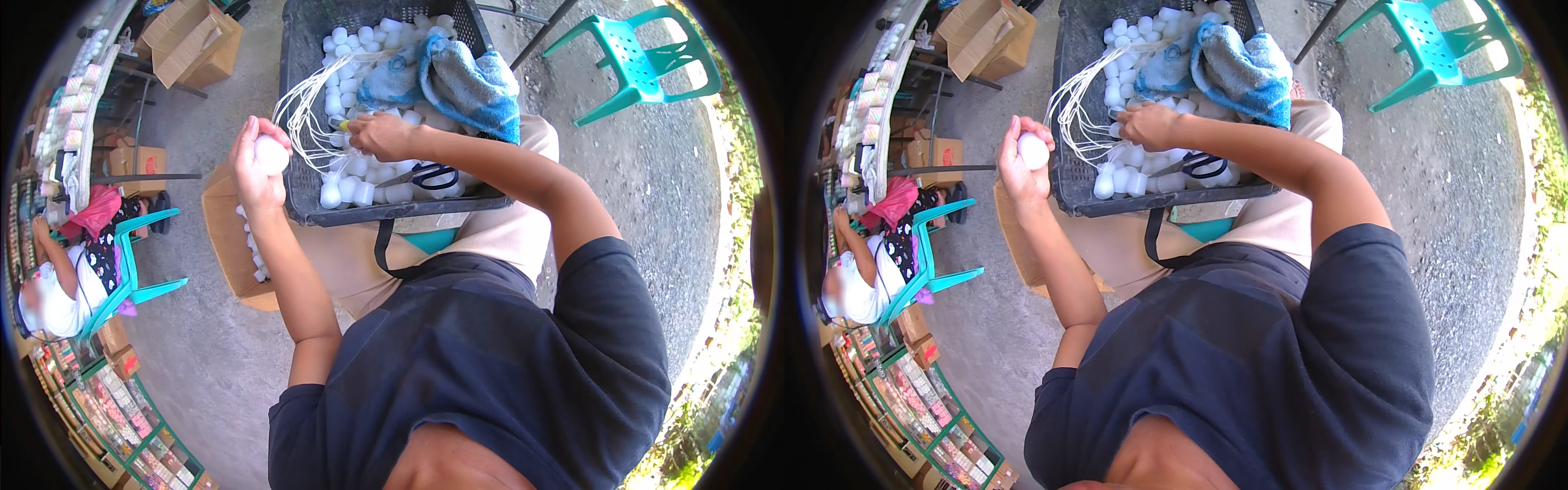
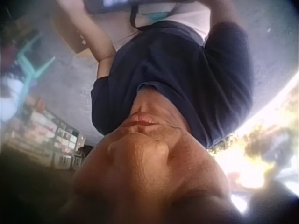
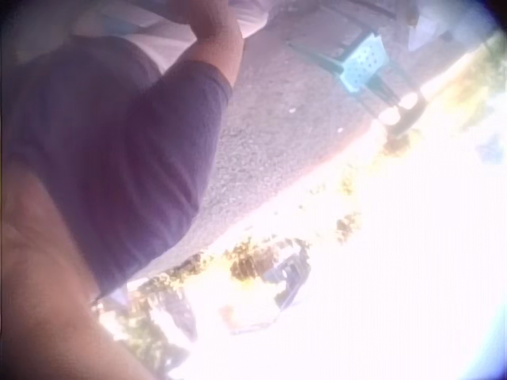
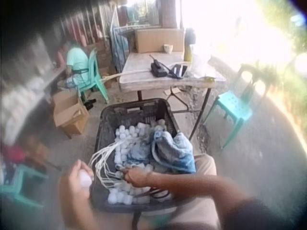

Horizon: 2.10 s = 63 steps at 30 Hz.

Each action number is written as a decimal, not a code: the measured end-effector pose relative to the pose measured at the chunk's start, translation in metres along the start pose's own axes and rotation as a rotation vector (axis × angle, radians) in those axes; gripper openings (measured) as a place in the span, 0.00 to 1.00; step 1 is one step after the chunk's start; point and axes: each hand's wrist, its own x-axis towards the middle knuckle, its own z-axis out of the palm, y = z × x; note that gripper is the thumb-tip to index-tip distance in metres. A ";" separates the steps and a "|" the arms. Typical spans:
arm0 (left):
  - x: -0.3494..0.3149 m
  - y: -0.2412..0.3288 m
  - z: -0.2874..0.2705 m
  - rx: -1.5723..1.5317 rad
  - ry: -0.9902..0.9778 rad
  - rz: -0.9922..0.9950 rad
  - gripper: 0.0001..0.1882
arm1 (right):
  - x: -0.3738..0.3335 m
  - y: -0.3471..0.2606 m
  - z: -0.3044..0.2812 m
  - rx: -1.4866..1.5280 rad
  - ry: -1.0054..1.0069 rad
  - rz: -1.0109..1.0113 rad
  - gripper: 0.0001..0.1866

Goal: The person sits with a basket of white foam balls and repeatedly inserts a short white string into each ball, then uses scissors to trim the string flush. They wipe each ball with a blue cloth and place the finished items into a cardboard box.

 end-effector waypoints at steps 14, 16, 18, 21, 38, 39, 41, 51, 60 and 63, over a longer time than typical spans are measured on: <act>0.003 0.008 0.054 0.904 -0.351 0.075 0.22 | -0.031 -0.005 -0.134 0.942 0.081 0.583 0.09; 0.000 0.010 0.060 0.944 -0.313 0.172 0.21 | -0.035 -0.002 -0.126 0.997 0.104 0.586 0.09; -0.003 0.012 0.065 0.991 -0.294 0.236 0.19 | -0.036 -0.003 -0.125 1.036 0.113 0.586 0.10; -0.005 0.007 0.064 1.032 -0.311 0.263 0.13 | -0.038 -0.004 -0.127 1.107 0.097 0.602 0.09; 0.006 0.001 0.090 0.505 -0.238 0.039 0.09 | 0.007 -0.021 -0.168 0.938 0.774 0.146 0.06; 0.008 -0.001 0.089 0.528 -0.249 0.041 0.10 | 0.013 -0.019 -0.167 1.181 0.834 0.177 0.07; 0.012 -0.009 0.086 0.549 -0.259 0.048 0.11 | 0.015 -0.011 -0.179 1.612 0.893 0.269 0.09; 0.037 -0.009 0.055 0.357 -0.139 0.132 0.09 | -0.010 0.048 -0.227 1.063 0.954 0.384 0.10; 0.031 0.042 0.089 0.677 -0.138 0.373 0.07 | 0.055 0.049 -0.123 0.693 -0.191 0.456 0.11; 0.038 0.008 0.062 0.780 -0.025 0.373 0.07 | 0.048 0.093 -0.039 0.185 -0.582 0.504 0.08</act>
